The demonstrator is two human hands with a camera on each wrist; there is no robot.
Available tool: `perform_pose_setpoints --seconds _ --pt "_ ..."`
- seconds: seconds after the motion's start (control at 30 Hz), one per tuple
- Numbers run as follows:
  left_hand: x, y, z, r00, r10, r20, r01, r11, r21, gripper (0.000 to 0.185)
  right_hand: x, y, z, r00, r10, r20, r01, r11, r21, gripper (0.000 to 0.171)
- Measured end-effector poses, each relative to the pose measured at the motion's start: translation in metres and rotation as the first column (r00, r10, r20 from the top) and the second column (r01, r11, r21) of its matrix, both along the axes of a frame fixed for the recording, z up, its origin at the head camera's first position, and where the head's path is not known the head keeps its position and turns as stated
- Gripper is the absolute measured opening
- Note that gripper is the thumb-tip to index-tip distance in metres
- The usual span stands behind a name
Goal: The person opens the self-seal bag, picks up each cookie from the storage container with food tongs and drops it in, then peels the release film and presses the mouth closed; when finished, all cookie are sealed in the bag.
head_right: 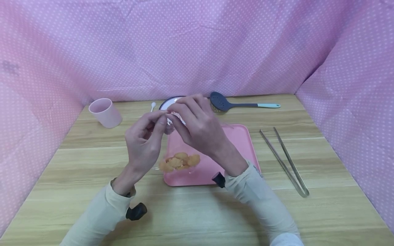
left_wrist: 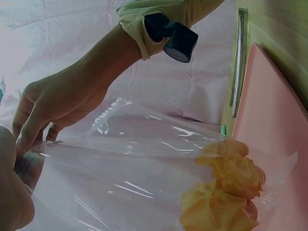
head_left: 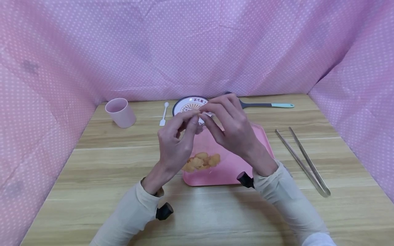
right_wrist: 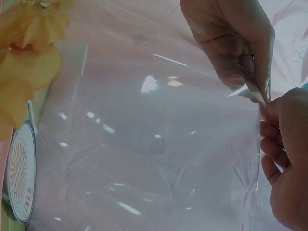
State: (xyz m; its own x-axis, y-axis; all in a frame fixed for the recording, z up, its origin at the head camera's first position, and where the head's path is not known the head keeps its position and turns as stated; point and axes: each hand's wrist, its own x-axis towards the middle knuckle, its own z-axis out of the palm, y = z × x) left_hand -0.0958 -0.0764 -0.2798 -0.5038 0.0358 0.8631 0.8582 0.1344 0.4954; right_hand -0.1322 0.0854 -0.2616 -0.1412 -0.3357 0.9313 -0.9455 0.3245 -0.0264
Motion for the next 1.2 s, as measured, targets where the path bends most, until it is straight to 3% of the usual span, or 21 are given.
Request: perform_pose_setpoints --seconds 0.13,0.33,0.57,1.2 --pt "-0.001 0.0 0.0 1.0 0.006 -0.009 -0.006 1.0 -0.007 0.01 0.0 0.002 0.004 1.0 0.021 -0.006 -0.021 0.999 0.032 0.005" --pt "-0.002 0.0 0.0 0.999 0.024 -0.023 -0.024 1.0 -0.017 0.01 0.001 0.002 0.006 1.0 0.014 -0.022 -0.013 0.998 0.064 0.011" --pt "-0.002 0.001 0.001 0.999 0.03 -0.02 -0.031 0.999 -0.014 0.01 0.001 -0.003 0.003 0.997 -0.039 -0.069 0.038 0.999 -0.004 0.008" --pt "-0.004 -0.001 0.0 0.997 0.074 -0.021 -0.075 0.996 -0.045 0.014 -0.002 -0.007 0.003 0.994 -0.108 0.009 0.109 0.99 -0.093 0.004"
